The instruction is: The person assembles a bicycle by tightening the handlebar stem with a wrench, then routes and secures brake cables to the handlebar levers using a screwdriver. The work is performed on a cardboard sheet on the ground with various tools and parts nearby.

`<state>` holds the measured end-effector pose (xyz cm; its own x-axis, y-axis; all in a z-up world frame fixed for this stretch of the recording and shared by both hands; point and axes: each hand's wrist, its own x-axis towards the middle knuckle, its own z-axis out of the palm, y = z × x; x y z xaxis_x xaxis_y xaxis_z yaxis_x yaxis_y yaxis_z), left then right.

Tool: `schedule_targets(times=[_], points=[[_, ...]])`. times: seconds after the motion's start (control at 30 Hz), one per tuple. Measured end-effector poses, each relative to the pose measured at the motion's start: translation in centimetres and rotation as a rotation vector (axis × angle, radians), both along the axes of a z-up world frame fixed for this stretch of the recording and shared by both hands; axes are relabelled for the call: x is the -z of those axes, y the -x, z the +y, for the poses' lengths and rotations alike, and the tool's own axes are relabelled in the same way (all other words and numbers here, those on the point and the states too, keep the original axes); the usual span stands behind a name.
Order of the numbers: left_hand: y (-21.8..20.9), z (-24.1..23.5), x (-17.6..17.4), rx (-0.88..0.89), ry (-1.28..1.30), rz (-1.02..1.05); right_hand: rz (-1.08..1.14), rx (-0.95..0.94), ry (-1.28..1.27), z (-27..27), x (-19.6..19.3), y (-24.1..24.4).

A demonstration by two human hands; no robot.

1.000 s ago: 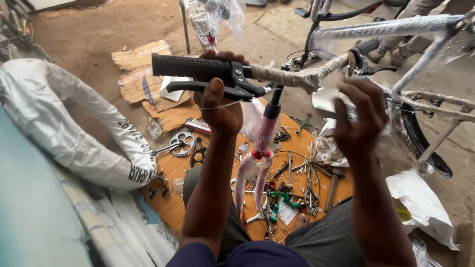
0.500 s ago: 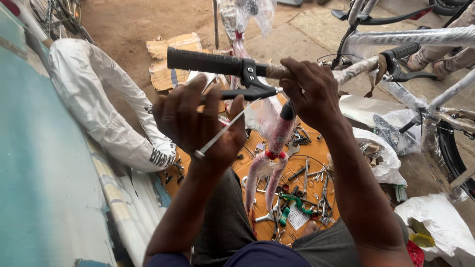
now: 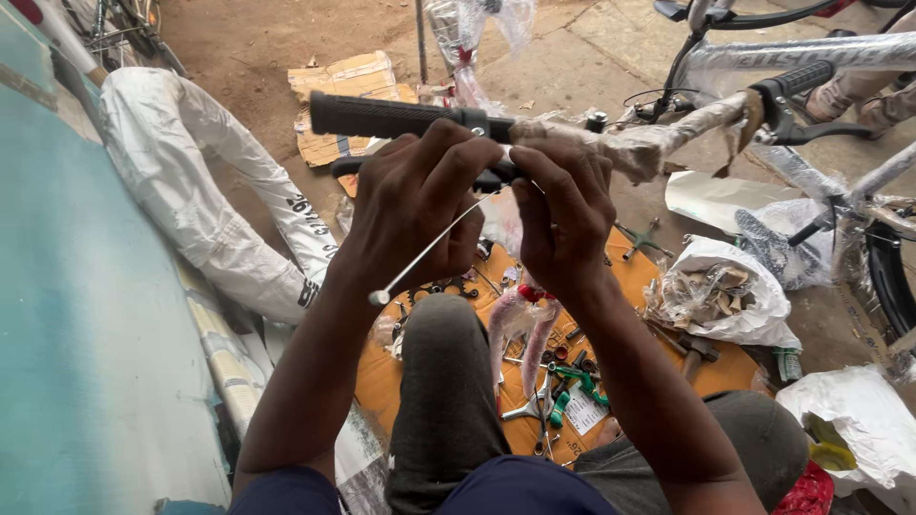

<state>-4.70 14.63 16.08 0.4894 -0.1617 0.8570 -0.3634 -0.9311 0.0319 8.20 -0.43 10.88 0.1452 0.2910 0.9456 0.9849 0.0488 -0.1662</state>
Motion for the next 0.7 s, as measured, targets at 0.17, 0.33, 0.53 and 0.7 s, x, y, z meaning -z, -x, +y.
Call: schedule_targets(times=[0.17,0.33,0.53,0.7], points=[[-0.5,-0.1,-0.5,0.060,0.005,0.015,0.122,-0.186,0.161,-2.4,0.9,-3.0],[-0.2,0.1,-0.4,0.058,0.028,0.047,0.138,0.186,0.164,-5.7,1.8,-4.8],[-0.6,-0.4,-0.3,0.058,0.021,0.059,-0.033,0.273,0.075,-4.3,-1.0,1.0],[-0.6,-0.6,-0.5,0.094,0.079,0.061,0.052,-0.150,0.114,-2.5,-2.0,3.2]])
